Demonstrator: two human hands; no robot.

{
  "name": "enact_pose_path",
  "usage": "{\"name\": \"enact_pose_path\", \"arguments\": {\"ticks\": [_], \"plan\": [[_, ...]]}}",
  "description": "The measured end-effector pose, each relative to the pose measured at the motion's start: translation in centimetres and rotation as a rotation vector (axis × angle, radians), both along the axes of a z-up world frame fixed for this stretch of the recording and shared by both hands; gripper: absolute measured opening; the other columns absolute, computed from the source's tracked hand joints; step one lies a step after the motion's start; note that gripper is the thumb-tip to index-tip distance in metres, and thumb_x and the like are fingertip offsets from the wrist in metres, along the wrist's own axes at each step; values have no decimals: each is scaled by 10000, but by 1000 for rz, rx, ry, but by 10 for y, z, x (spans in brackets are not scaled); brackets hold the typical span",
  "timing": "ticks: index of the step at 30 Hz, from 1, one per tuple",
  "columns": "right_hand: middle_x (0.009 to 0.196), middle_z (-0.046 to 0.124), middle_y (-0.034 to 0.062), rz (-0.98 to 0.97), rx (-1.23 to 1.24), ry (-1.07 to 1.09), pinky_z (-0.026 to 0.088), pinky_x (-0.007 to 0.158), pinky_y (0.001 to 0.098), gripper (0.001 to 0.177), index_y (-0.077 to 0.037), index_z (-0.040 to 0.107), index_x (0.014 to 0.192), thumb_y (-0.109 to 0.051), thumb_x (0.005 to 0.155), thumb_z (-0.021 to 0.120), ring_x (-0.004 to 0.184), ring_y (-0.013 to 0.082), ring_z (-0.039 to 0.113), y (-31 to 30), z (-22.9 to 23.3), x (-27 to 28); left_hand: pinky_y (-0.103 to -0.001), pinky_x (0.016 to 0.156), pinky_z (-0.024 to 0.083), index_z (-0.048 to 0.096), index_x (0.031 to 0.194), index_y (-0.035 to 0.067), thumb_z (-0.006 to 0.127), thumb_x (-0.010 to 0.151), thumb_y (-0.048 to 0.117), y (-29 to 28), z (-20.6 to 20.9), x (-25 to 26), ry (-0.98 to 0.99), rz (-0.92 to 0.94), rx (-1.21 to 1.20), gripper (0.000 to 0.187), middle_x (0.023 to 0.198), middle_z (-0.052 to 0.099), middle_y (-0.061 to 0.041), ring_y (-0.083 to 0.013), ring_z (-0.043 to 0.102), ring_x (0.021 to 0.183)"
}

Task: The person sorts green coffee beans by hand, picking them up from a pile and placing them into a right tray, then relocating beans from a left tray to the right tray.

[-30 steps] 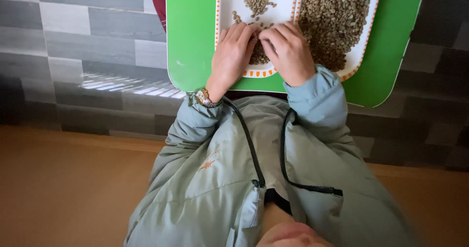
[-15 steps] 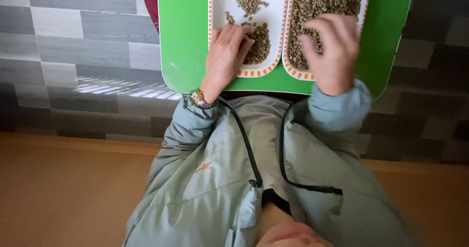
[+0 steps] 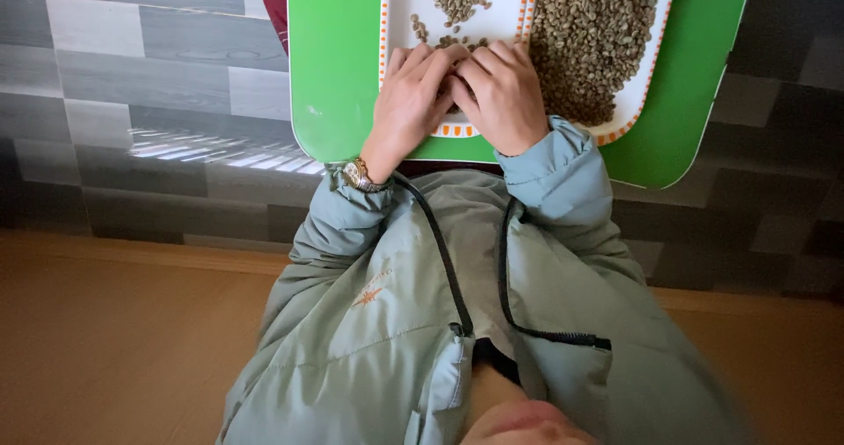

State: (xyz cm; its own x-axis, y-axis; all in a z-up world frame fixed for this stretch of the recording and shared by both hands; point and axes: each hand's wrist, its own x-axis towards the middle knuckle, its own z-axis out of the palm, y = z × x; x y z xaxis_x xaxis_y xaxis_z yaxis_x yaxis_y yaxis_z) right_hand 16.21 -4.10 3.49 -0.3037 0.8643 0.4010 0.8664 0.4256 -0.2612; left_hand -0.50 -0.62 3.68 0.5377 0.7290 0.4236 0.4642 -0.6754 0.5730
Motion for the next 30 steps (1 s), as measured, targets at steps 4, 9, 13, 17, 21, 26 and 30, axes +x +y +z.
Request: {"name": "enact_pose_path", "arguments": {"ticks": [4, 9, 13, 17, 21, 26, 30], "plan": [[981, 669, 110, 21, -16, 39, 460, 877, 378, 92, -3, 705, 909, -80, 917, 755, 874, 251, 546, -1, 2, 0, -306, 869, 403, 606, 1234, 37, 754, 853, 35, 0, -3, 0, 16, -4, 22, 408, 1045, 668, -45, -189, 535, 898], [954, 662, 91, 6, 0, 55, 490, 856, 368, 89, -17, 694, 902, -59, 893, 772, 881, 243, 569, -4, 4, 3, -321, 863, 397, 584, 1258, 41, 767, 840, 72, 0, -3, 1, 49, -9, -3, 457, 1057, 635, -53, -216, 543, 925], [825, 648, 45, -37, 31, 86, 502, 737, 332, 175, -65, 653, 822, 10, 899, 791, 770, 187, 567, -10, -8, 26, -328, 869, 398, 594, 1246, 47, 764, 904, 147, 0, -9, 2, 105, 14, 5, 394, 1061, 602, -50, -218, 539, 955], [887, 733, 104, -113, 49, 116, 564, 755, 378, 146, -28, 711, 907, 3, 918, 853, 819, 241, 667, -31, -15, 73, -323, 863, 396, 603, 1224, 59, 760, 927, 143, 0, -10, 4, 102, 49, 27, 346, 1031, 589, -33, -209, 530, 928], [881, 686, 98, -257, 57, 145, 516, 736, 381, 191, -3, 683, 950, 80, 929, 853, 782, 232, 594, -52, -3, 99, -333, 855, 407, 593, 1212, 52, 737, 936, 133, -1, -12, 7, 135, 89, 54, 321, 1052, 574, -59, -229, 531, 939], [918, 634, 147, -297, 34, 269, 486, 722, 392, 191, 70, 676, 1048, 159, 918, 784, 780, 263, 560, -63, -7, 106, -329, 849, 409, 581, 1199, 50, 736, 937, 131, 4, -19, 9, 156, 75, 28, 315, 1069, 551, -64, -227, 517, 933], [916, 667, 130, -314, 41, 273, 508, 709, 373, 160, 42, 689, 1037, 111, 948, 802, 755, 235, 580, -64, -16, 103, -406, 937, 459, 586, 1238, 45, 744, 939, 191, 24, -37, 9, 288, -33, -12, 368, 1174, 519, -114, -274, 527, 1055]]}}
